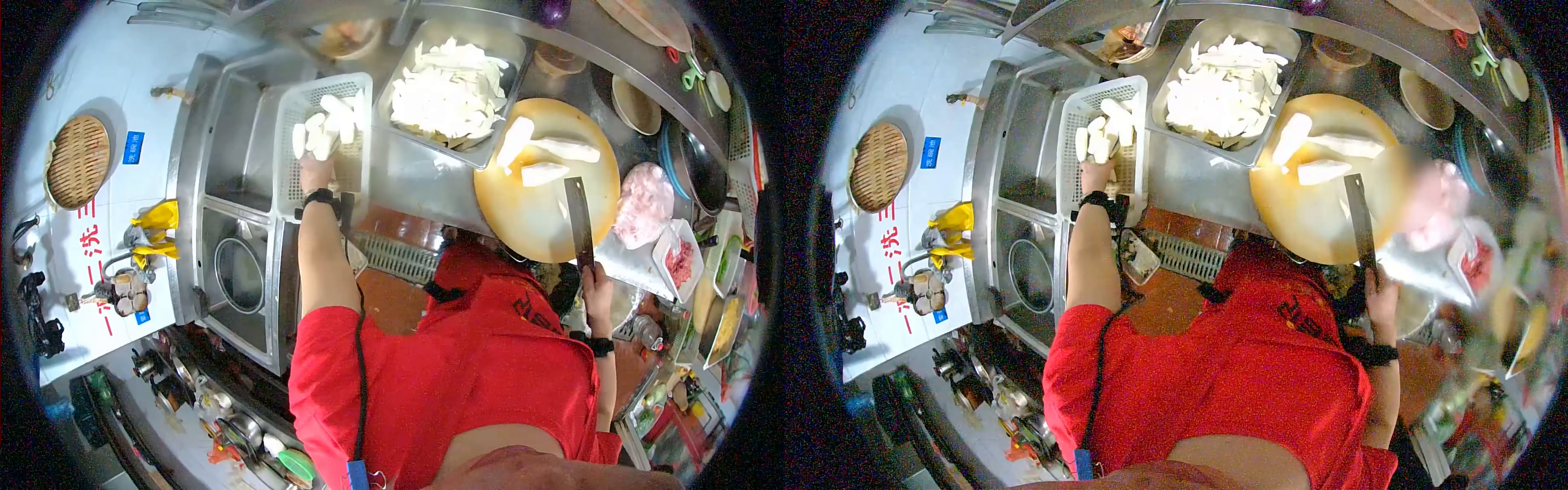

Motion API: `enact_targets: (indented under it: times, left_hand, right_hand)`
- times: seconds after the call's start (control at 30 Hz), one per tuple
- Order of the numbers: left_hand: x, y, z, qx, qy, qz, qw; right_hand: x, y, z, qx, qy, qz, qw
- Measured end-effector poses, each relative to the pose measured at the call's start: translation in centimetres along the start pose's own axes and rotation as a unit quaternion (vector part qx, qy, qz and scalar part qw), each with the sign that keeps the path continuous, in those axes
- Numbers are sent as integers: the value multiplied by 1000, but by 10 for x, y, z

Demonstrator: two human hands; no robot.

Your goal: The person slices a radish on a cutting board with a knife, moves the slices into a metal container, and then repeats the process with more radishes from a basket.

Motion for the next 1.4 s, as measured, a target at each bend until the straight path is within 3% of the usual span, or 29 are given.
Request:
enact_targets:
  times: [0.13,0.2,0.33,0.37,0.4,0.43,0.47,0.5,0.53,0.6,0.67,0.7,0.73,0.77,0.83,0.97,1.0,1.07,1.17,1.27,1.3,1.4]
  left_hand:
    - [5,2,7,-59,37,17,997]
    - [8,-1,9,-20,23,61,998]
    - [4,-8,1,-11,39,74,996]
    - [-19,2,-10,-105,104,48,988]
    - [4,-14,-4,-52,42,43,997]
    - [2,-22,-10,44,30,112,992]
    - [25,-38,-2,261,40,50,963]
    - [-34,-22,-26,237,98,94,962]
    - [-9,-36,-6,270,128,94,950]
    - [54,-59,40,307,214,52,926]
    - [137,-66,86,320,310,-11,895]
    - [175,-65,105,199,385,38,901]
    - [218,-57,125,177,461,-27,869]
    - [247,-35,135,161,472,-90,862]
    - [318,-7,161,129,594,-134,783]
    - [375,97,180,4,663,-188,725]
    - [385,113,183,5,666,-187,722]
    - [403,149,182,-72,772,-79,626]
    - [386,190,191,-125,747,-20,652]
    - [383,172,213,-75,725,13,684]
    - [377,178,218,-109,705,-12,701]
    - [376,170,223,-47,741,18,669]
  right_hand:
    - [2,5,6,11,14,-16,1000]
    - [2,7,-9,76,-43,-50,995]
    - [5,11,-19,39,-59,-49,996]
    - [6,11,-26,30,-100,-54,993]
    - [7,9,-32,23,-139,-58,988]
    - [7,11,-27,30,-140,-44,989]
    - [6,8,-35,60,-192,-8,979]
    - [4,9,-33,76,-148,-27,986]
    - [4,8,-29,91,-105,-48,989]
    - [2,7,-18,96,-103,-19,990]
    - [0,-1,-13,97,-111,61,987]
    - [-3,-3,-8,107,-84,44,990]
    - [-4,-3,-5,108,-83,45,990]
    - [-5,-3,-3,107,-86,59,989]
    - [-4,-4,-6,124,-74,60,988]
    - [-4,1,10,145,-110,80,980]
    - [-1,0,6,145,-92,71,983]
    - [4,-1,8,144,-73,64,985]
    - [9,-5,15,112,-73,84,987]
    - [14,-4,18,108,-62,78,989]
    - [16,-5,16,109,-66,76,989]
    - [17,-4,14,121,-69,80,987]
Point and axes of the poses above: each hand's wrist, its own x-axis away from the middle knuckle, its own y-axis out of the palm, z = x × y, the point moved 6 cm from there along -x, towards the middle knuckle, and after that the axes turned 9 degrees about -y, right-handed, at the moved point
